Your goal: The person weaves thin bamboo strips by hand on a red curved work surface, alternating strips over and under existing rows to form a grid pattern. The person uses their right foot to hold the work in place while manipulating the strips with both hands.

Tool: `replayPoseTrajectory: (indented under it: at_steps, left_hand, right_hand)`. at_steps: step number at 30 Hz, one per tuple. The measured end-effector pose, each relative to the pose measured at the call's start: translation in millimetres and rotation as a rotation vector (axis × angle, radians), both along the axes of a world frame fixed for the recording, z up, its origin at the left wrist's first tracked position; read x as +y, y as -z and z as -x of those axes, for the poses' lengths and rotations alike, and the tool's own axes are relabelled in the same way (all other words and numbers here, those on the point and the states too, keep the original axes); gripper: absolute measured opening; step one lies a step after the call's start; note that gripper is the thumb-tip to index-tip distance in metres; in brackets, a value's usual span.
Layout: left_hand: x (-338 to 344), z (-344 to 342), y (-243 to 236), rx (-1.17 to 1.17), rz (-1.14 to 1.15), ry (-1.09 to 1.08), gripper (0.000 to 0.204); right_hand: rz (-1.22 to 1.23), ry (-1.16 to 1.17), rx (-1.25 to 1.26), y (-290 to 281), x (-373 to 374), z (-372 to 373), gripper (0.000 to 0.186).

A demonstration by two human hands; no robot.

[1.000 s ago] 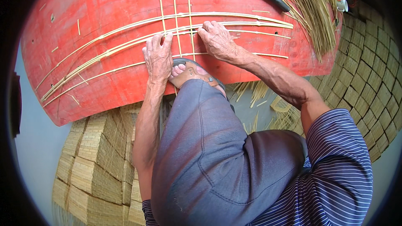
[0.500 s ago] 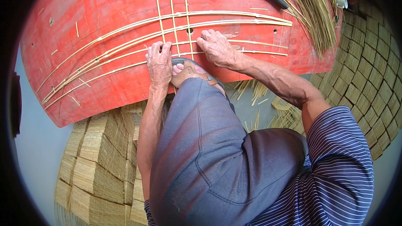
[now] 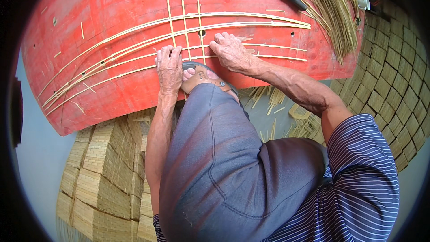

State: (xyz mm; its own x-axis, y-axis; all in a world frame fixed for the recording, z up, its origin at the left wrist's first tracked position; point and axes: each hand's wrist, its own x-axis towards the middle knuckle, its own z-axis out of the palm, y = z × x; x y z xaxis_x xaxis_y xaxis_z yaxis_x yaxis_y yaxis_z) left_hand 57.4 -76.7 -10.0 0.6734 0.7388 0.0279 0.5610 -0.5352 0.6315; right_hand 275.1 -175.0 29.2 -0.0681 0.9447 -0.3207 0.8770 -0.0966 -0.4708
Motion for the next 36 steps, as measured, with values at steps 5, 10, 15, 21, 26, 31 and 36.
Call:
replayPoseTrajectory:
  at_steps: [5,10,15,21,26,31,36]
  left_hand:
    - [0.5,-0.3,-2.4,-0.001,0.002,0.001,0.027]
    - [0.1,-0.3,-1.6,-0.009,0.005,-0.005,0.025]
    - [1.1,2.4,2.3,-0.007,-0.009,-0.002,0.028]
    - [22.5,0.5,-14.4,0.077,-0.09,-0.093,0.037]
    - [37.0,-6.4,-9.7,0.131,-0.117,-0.071,0.033]
    - [36.4,-7.6,-6.3,0.113,-0.085,-0.075,0.03]
    - [40.0,-9.7,-5.7,0.071,-0.127,-0.063,0.024]
  right_hand:
    - [-0.016,-0.029,0.007,-0.3,0.3,-1.3,0.012]
    - [-0.069,-0.051,0.012,5.1,-0.4,-5.1,0.016]
    - [-0.001,-0.049,0.003,4.3,3.9,-3.8,0.012]
    - [-0.177,0.056,-0.082,0.8,28.9,-16.0,0.012]
    - [-0.218,-0.004,-0.202,10.4,35.1,-23.8,0.011]
    - [-0.179,0.012,-0.16,12.1,33.6,-22.4,0.009]
    - [-0.147,0.032,-0.134,16.7,32.1,-22.2,0.008]
